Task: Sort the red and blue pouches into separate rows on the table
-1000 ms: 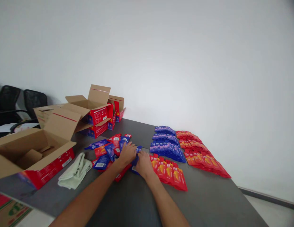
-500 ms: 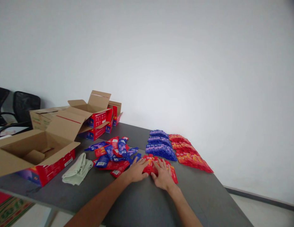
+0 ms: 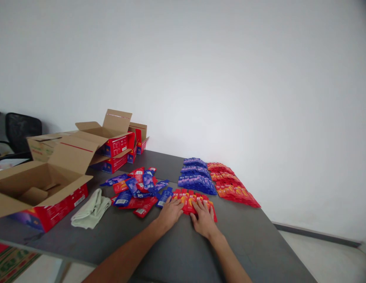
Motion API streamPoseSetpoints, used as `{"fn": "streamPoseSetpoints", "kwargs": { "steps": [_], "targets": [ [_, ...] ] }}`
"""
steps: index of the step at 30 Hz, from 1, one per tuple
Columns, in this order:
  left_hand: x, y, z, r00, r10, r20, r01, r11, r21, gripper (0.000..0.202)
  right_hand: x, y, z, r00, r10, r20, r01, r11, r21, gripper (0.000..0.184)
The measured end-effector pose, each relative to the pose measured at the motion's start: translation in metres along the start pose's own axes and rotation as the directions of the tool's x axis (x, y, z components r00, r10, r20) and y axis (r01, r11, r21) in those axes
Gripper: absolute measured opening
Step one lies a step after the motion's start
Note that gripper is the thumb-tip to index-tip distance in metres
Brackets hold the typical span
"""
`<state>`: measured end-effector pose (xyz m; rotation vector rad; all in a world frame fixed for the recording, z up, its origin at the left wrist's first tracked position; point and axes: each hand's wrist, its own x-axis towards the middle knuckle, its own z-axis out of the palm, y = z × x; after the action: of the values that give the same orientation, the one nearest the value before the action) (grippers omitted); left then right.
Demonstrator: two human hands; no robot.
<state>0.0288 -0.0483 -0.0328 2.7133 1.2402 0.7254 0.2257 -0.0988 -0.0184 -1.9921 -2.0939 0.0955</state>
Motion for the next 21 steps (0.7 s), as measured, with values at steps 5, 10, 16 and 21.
{"fn": "streamPoseSetpoints", "kwargs": {
  "steps": [5, 10, 16, 21],
  "targets": [
    [-0.009, 0.006, -0.011, 0.994, -0.042, -0.101, 0.047, 0.998, 0.050, 0.039, 0.003, -0.014, -0.004, 0.995, -0.027, -0.091, 0.028, 1.000, 0.011, 0.058],
    [-0.025, -0.009, -0.033, 0.971, -0.180, -0.157, 0.208, 0.960, 0.186, 0.023, 0.009, -0.045, -0.005, 0.976, -0.122, -0.180, 0.136, 0.989, 0.063, 0.046],
    [-0.042, -0.034, -0.045, 0.908, -0.365, -0.205, 0.417, 0.829, 0.371, 0.025, 0.011, -0.087, 0.007, 0.953, -0.218, -0.212, 0.248, 0.960, 0.130, 0.039],
    [-0.046, -0.045, -0.053, 0.906, -0.398, -0.141, 0.419, 0.811, 0.409, 0.029, 0.012, -0.099, 0.014, 0.938, -0.253, -0.238, 0.296, 0.941, 0.163, 0.035]
  ]
}}
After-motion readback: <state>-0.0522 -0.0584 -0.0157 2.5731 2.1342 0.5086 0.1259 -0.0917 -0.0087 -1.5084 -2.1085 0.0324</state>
